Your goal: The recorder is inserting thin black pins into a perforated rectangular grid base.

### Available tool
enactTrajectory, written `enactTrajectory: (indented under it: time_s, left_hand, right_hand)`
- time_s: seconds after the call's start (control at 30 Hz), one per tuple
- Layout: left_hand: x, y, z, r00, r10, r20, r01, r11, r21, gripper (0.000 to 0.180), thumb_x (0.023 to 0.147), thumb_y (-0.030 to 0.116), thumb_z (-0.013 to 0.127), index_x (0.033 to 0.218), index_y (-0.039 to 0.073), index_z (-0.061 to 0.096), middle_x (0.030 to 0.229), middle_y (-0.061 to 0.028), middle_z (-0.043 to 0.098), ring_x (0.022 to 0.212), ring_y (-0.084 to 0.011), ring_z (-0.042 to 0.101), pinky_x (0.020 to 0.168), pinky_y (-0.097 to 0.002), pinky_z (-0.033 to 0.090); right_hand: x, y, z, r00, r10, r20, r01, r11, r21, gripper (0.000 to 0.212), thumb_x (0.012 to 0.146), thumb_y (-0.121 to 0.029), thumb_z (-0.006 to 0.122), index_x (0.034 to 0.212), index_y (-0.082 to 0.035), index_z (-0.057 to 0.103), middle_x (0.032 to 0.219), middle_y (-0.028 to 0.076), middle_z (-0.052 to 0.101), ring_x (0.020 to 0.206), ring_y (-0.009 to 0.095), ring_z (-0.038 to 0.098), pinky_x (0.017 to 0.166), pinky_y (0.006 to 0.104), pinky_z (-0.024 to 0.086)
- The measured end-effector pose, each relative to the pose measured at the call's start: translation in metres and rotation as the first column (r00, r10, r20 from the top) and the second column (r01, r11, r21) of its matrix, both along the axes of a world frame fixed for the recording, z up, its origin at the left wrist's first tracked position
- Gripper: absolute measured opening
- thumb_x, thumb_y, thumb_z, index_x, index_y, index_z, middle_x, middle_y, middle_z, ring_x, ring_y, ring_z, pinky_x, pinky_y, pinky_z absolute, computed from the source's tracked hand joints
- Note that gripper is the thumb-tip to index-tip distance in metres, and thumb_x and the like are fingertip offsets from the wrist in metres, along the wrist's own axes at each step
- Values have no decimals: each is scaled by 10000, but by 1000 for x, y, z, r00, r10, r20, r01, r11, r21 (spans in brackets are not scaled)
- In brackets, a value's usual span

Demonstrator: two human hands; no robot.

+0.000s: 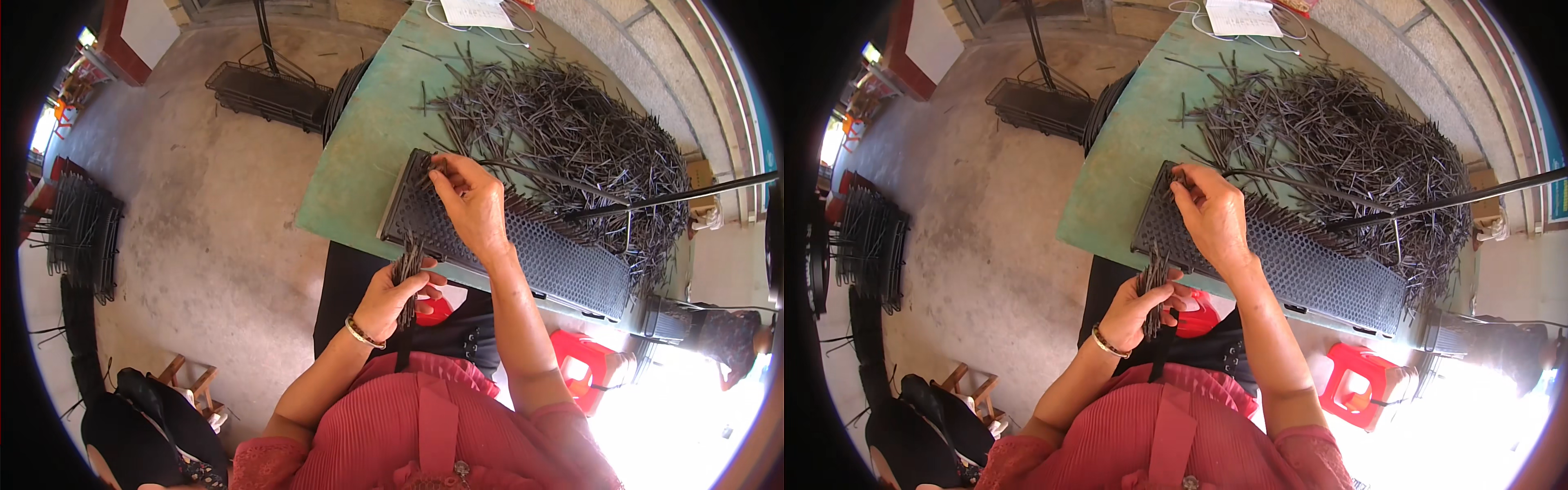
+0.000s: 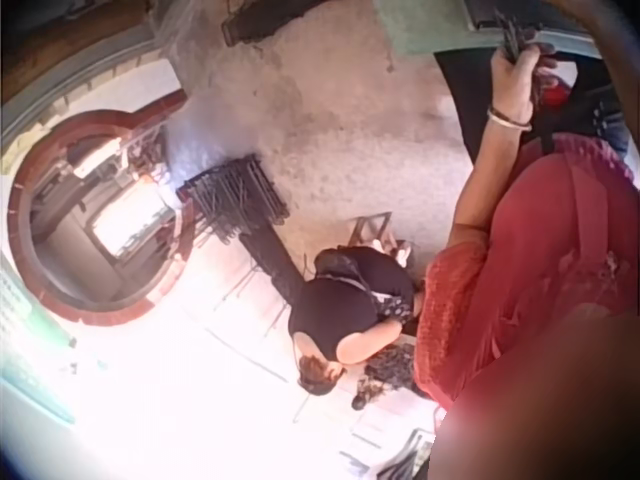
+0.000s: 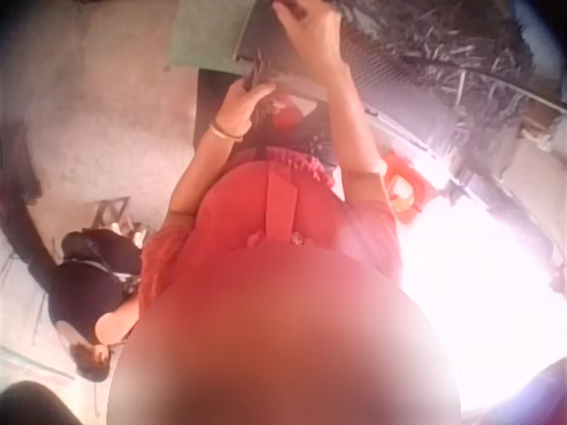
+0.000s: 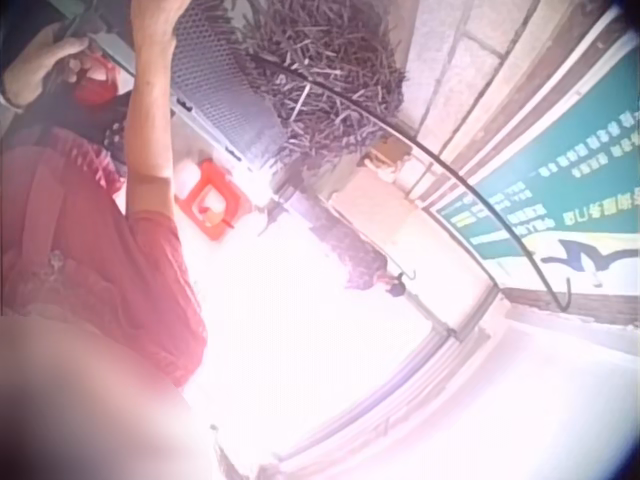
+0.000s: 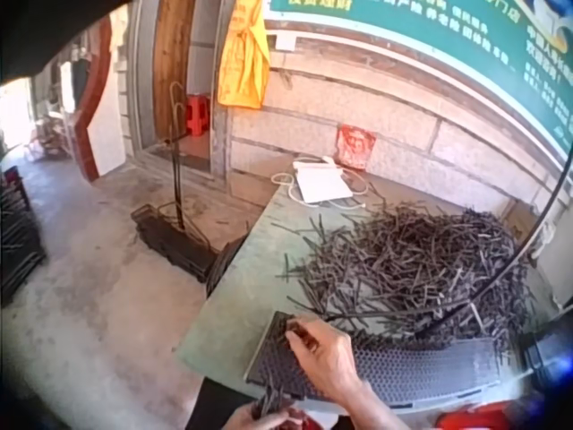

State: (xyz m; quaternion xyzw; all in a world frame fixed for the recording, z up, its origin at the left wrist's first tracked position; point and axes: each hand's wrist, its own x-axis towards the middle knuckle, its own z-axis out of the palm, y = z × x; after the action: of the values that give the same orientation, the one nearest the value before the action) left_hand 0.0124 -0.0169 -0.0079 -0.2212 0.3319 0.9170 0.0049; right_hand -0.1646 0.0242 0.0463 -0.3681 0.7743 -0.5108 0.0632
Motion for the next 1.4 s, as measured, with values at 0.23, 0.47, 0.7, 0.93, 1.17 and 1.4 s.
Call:
enactTrajectory:
  time_s: [0.23, 0.47, 0.7, 0.93, 1.17, 1.4]
  left_hand:
    - [-1, 2, 2, 1000, 4, 6, -4, 1000, 12, 296, 947, 143, 523, 1199, -12, 532, 988, -112, 669, 869, -165, 660, 629, -262, 559]
    - [-2, 1, 7, 999, 17, 45, -18, 999, 42, 262, 933, 113, 545, 1172, 5, 552, 994, -116, 662, 830, -137, 635, 621, -251, 544]
    - [-3, 0, 4, 1000, 14, 16, -14, 999, 35, 267, 934, 112, 542, 1175, -1, 550, 992, -118, 661, 836, -137, 631, 639, -252, 543]
    - [-3, 0, 5, 1000, 15, 15, -16, 998, 52, 271, 937, 110, 539, 1182, -6, 548, 996, -120, 661, 837, -136, 631, 637, -250, 543]
    - [-3, -1, 5, 1000, 19, -7, -19, 999, 43, 278, 941, 120, 533, 1177, -26, 525, 1003, -152, 662, 845, -162, 645, 651, -275, 549]
    - [-9, 0, 10, 1000, -9, -20, 10, 999, 46, 278, 959, 145, 490, 1188, -12, 489, 1037, -164, 655, 846, -190, 659, 682, -283, 543]
  right_hand:
    - [-1, 0, 1, 991, 78, -104, -78, 997, 6, 135, 816, -7, 650, 943, 28, 623, 853, 122, 624, 659, 197, 621, 577, 282, 478]
    - [0, -7, -3, 939, 109, -326, -119, 993, -11, 117, 813, 13, 655, 924, 30, 624, 832, 89, 611, 662, 157, 604, 578, 253, 493]
    - [0, -7, -3, 949, 36, -312, -50, 998, -37, 129, 794, 25, 658, 918, 27, 621, 846, 95, 616, 662, 175, 612, 569, 259, 498]
    - [3, -11, -3, 912, 170, -374, -175, 984, 20, 134, 795, 6, 659, 920, 23, 613, 878, 120, 609, 725, 278, 625, 618, 325, 522]
    - [2, -2, -4, 955, 36, -296, -48, 998, -34, 132, 803, -2, 653, 931, 17, 624, 895, 137, 630, 775, 321, 634, 667, 347, 521]
    - [0, 0, -6, 919, 66, -388, -74, 997, -5, 141, 812, 1, 637, 951, 16, 620, 893, 139, 626, 787, 330, 633, 673, 353, 521]
